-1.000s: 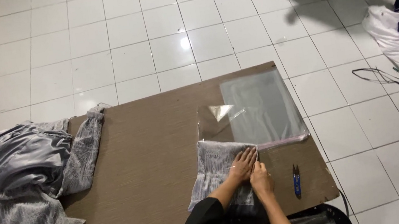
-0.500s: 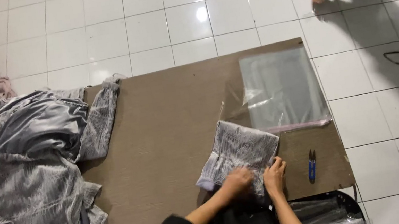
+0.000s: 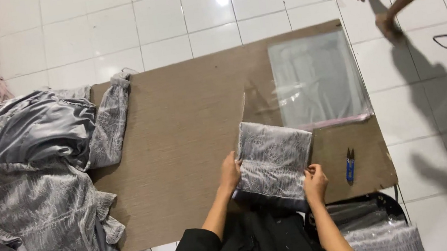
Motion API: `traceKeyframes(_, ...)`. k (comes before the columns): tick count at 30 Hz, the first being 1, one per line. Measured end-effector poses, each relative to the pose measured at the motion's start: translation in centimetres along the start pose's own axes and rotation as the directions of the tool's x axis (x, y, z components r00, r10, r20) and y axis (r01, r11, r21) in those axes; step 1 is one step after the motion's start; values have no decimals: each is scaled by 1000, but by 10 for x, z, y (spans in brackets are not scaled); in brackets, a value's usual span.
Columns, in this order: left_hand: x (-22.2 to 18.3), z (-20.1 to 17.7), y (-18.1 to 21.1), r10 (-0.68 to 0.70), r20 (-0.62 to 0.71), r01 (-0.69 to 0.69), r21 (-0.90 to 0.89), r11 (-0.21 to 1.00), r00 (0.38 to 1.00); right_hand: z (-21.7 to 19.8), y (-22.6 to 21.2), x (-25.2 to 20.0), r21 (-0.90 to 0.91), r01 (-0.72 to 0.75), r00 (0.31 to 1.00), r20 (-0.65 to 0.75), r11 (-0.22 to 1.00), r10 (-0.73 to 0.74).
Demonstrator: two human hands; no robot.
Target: Folding a silver garment and placing it into a clear plastic bag for packaging.
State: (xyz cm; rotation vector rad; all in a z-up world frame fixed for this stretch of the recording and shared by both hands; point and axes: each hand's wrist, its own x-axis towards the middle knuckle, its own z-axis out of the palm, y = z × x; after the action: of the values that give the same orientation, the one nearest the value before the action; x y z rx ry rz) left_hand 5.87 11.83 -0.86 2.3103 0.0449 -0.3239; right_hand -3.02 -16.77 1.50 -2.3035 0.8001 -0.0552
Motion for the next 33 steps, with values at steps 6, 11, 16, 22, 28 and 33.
traceKeyframes(6, -21, 12, -30, -183, 92, 198, -189, 962, 979, -6, -43, -15, -249, 143, 985, 129, 958, -114)
traceKeyframes(11, -20, 15, -48, -396, 76, 403, -214, 890, 915, 11, -42, -12, -321, 368, 917, 281, 873, -283)
traceKeyframes(16, -17, -11, -49, -510, 145, 529, -162, 833, 848, 19, -1, 13, -150, 231, 973, 59, 961, -224)
traceKeyframes(22, -22, -78, 42, -391, 432, 519, -230, 823, 813, 52, 87, 62, 12, -290, 894, 362, 957, 266)
traceKeyframes(28, 0, -50, 28, -317, 367, 455, -397, 797, 875, 15, 10, 71, 52, -234, 851, 493, 971, 179)
traceKeyframes(33, -33, -17, -29, -325, 411, 495, -429, 756, 852, 30, 35, 47, 48, -229, 839, 517, 972, 172)
